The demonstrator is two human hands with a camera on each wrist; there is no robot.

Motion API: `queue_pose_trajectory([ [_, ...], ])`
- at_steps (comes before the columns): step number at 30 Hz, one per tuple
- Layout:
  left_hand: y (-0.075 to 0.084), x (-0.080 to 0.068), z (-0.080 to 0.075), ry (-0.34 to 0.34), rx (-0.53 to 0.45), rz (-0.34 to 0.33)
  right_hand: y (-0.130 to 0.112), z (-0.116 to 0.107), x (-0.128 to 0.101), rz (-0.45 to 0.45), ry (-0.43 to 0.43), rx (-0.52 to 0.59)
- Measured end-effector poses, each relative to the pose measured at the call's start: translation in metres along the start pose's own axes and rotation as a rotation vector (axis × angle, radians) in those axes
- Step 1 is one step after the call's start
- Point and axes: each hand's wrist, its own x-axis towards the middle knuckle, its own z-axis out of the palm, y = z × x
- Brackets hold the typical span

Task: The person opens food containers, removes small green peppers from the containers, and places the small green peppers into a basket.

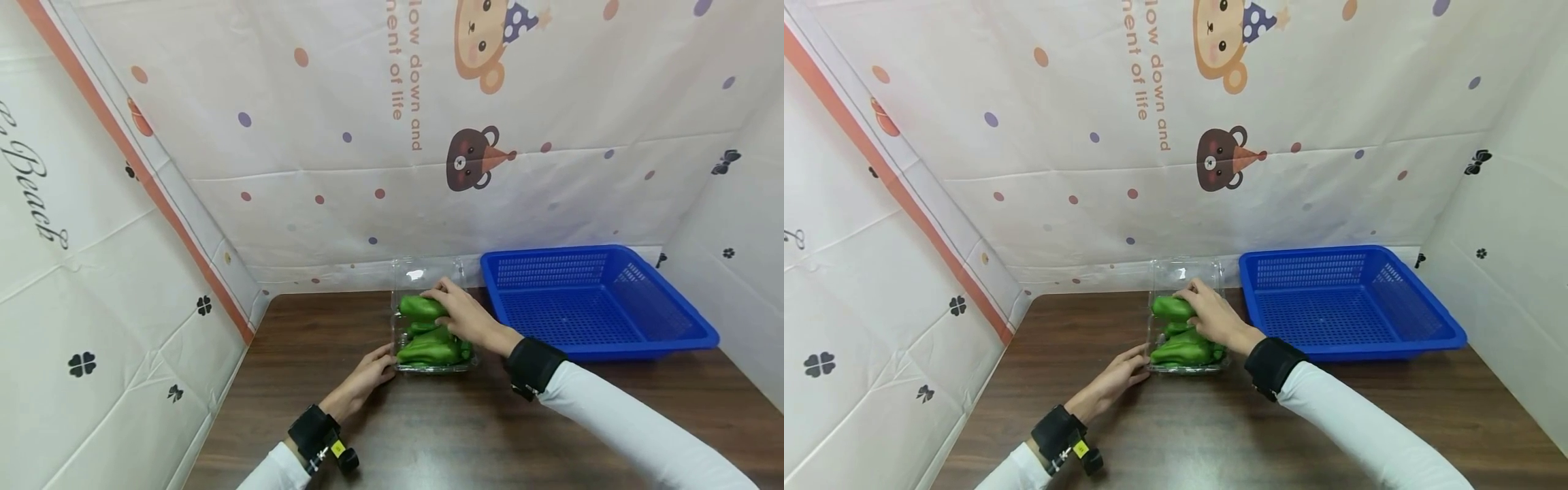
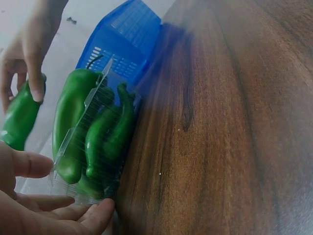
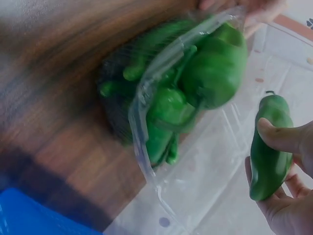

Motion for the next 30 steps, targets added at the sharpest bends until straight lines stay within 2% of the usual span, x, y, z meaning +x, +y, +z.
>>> queue_pose_trajectory([
  [8,-0.003,0.002,-0.001,0.006,-0.002,0.009,0.004,-0.024,0.005,-0.046,0.166,0.023],
  [12,-0.003,0.002,-0.001,0.003,-0.004,0.011,0.007,-0.041,0.006,-0.035,0.246,0.004],
  [16,-0.003,0.001,-0.001,0.006,-0.007,0.011,0.010,-0.059,0.010,0.016,0.312,-0.017],
  [21,-0.002,0.001,-0.001,0.001,-0.006,0.016,0.014,-0.084,0.013,0.094,0.379,0.023],
  [26,-0.002,0.002,-0.001,0.003,-0.007,0.012,0.018,-0.111,0.009,0.171,0.451,0.078],
  [30,-0.002,0.002,-0.001,0.000,-0.011,0.014,0.025,-0.130,0.003,0.220,0.486,0.075],
])
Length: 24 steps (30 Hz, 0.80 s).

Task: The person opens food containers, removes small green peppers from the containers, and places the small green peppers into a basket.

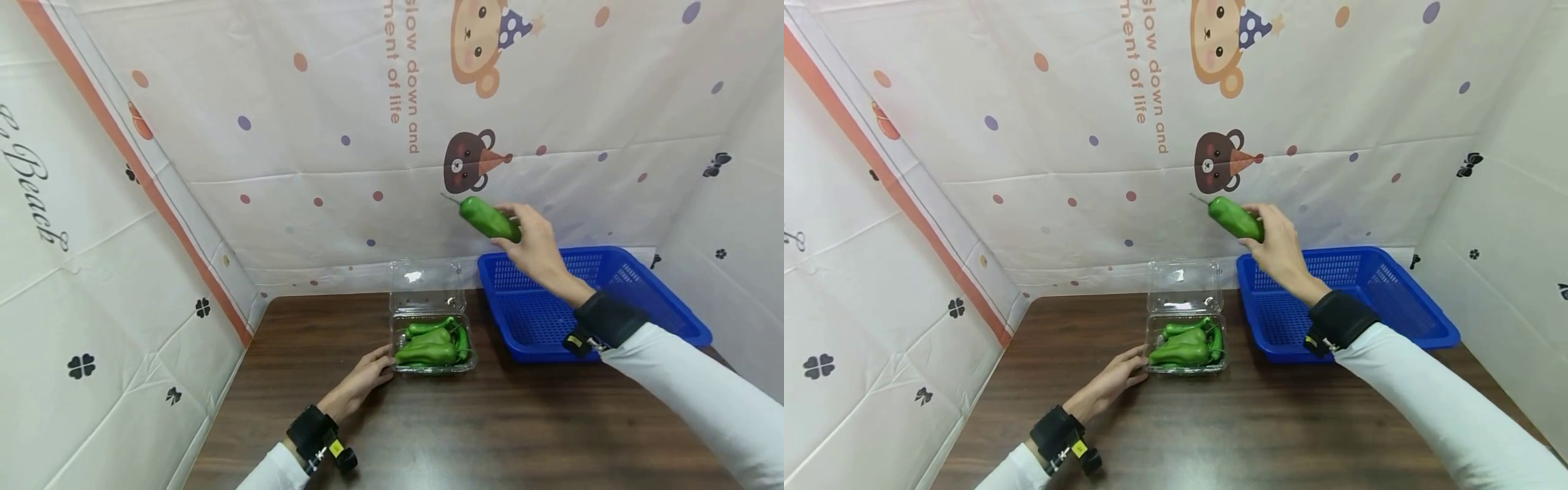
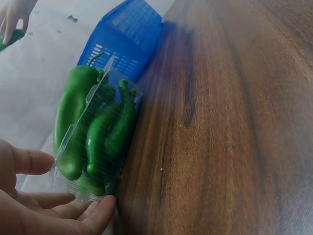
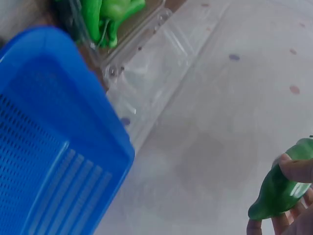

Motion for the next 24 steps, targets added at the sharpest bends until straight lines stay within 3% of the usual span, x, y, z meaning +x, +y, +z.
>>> queue_pose_trajectory([
  [7,-0.002,0.000,-0.001,-0.009,-0.009,0.011,0.013,-0.028,0.001,0.028,0.050,-0.029],
  [13,-0.003,0.002,-0.004,-0.014,0.003,0.006,0.028,-0.035,-0.004,0.036,0.053,-0.077],
  [24,-0.003,0.002,-0.004,-0.016,0.004,-0.010,0.061,-0.041,-0.014,0.172,-0.082,-0.137],
])
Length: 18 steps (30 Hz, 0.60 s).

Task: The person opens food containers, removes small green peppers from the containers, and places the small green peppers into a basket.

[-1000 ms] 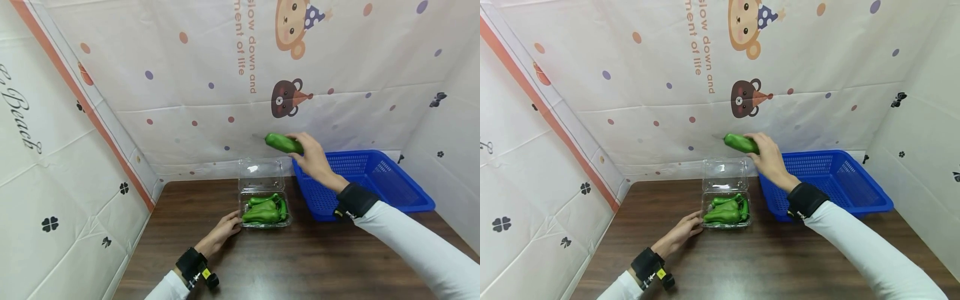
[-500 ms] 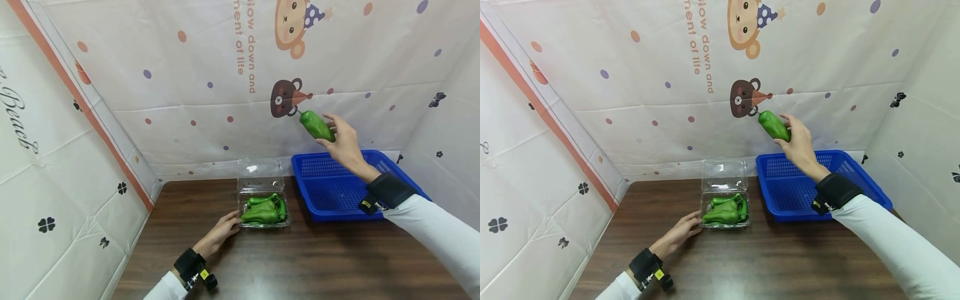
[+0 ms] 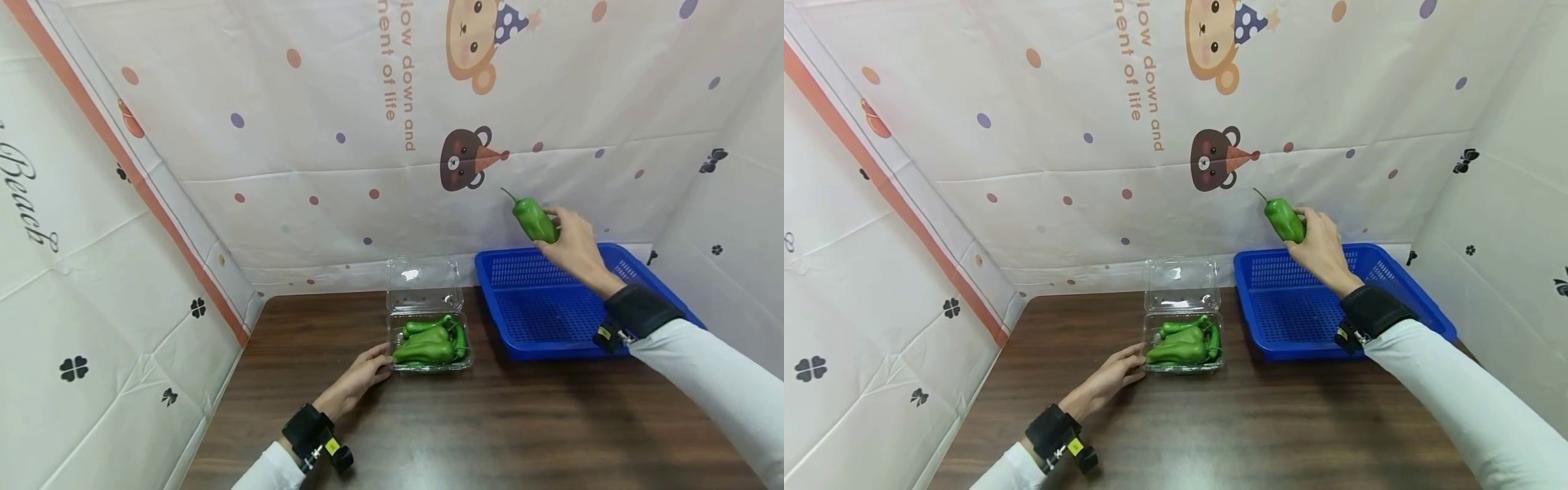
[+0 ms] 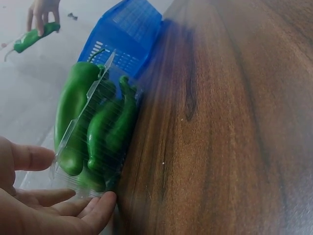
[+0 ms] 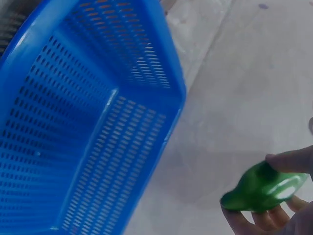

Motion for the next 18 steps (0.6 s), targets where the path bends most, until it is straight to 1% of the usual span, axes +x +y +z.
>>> queue_pose_trajectory([
  [3,0.001,0.000,0.001,-0.002,0.002,0.002,0.009,0.000,-0.001,0.032,-0.066,-0.031],
  [10,0.001,0.000,-0.001,-0.006,-0.002,0.002,0.026,0.008,-0.007,0.144,-0.280,-0.078],
  [16,0.001,-0.001,-0.001,-0.006,0.004,-0.004,0.037,0.027,-0.014,0.143,-0.405,-0.144],
  [18,0.002,-0.001,0.000,-0.002,0.007,-0.006,0.040,0.033,-0.018,0.147,-0.450,-0.146],
])
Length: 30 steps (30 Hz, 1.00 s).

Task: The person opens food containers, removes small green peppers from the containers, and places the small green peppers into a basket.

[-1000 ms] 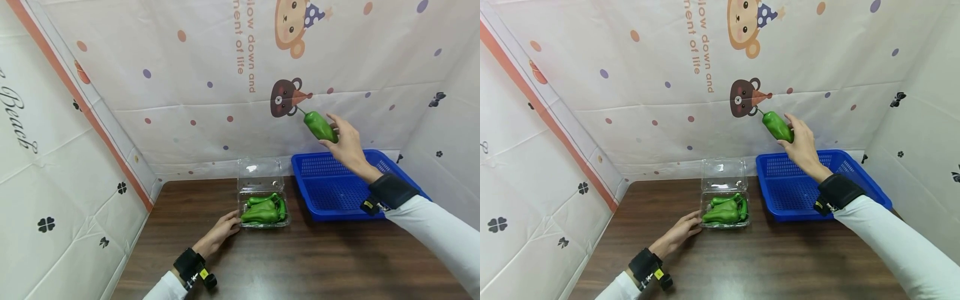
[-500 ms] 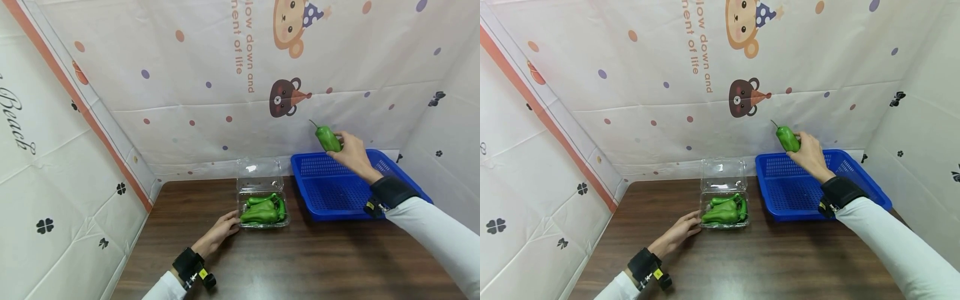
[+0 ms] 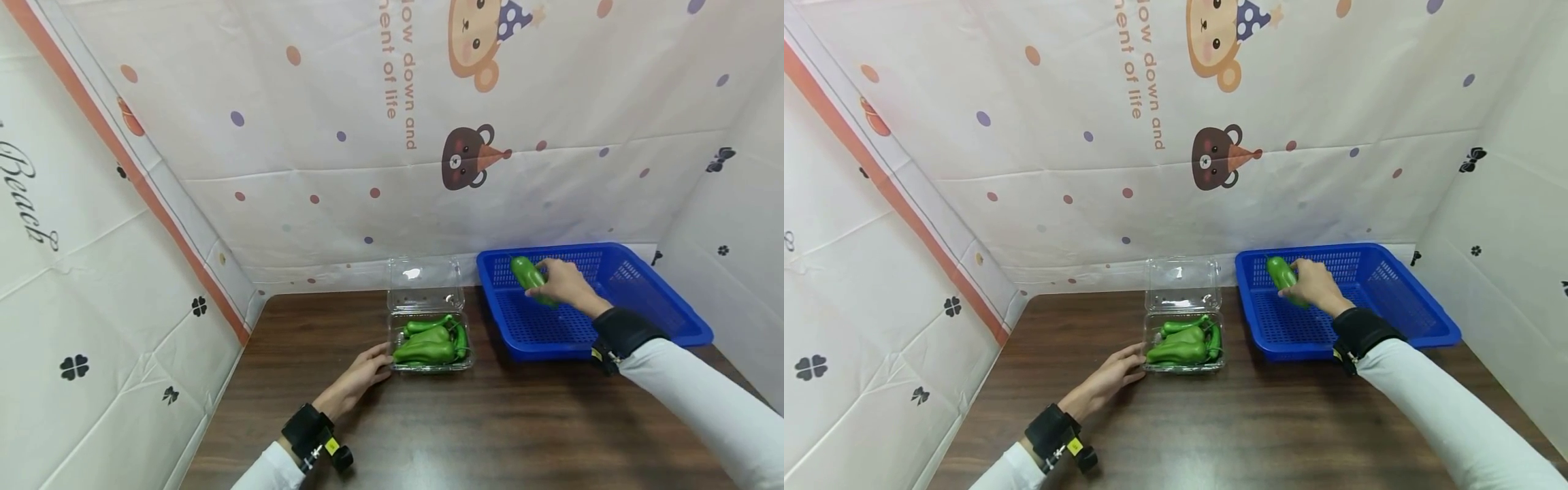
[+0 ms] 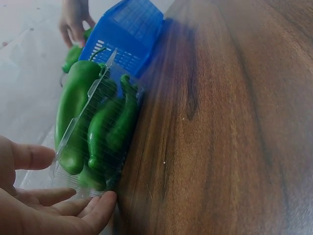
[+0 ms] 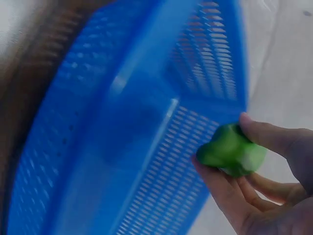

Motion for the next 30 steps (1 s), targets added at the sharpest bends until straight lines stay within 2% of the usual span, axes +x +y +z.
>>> queue_pose_trajectory([
  [5,0.000,0.002,0.003,0.012,-0.021,0.003,0.006,0.016,-0.002,0.025,-0.116,0.013],
  [12,-0.002,0.003,0.005,0.030,-0.041,-0.002,0.010,0.031,-0.005,0.041,-0.211,0.045],
  [21,0.000,0.002,0.006,0.025,-0.045,0.009,0.024,0.050,0.002,-0.038,-0.249,-0.001],
  [30,-0.002,0.001,0.007,0.035,-0.059,0.001,0.020,0.056,0.000,-0.027,-0.337,-0.014],
])
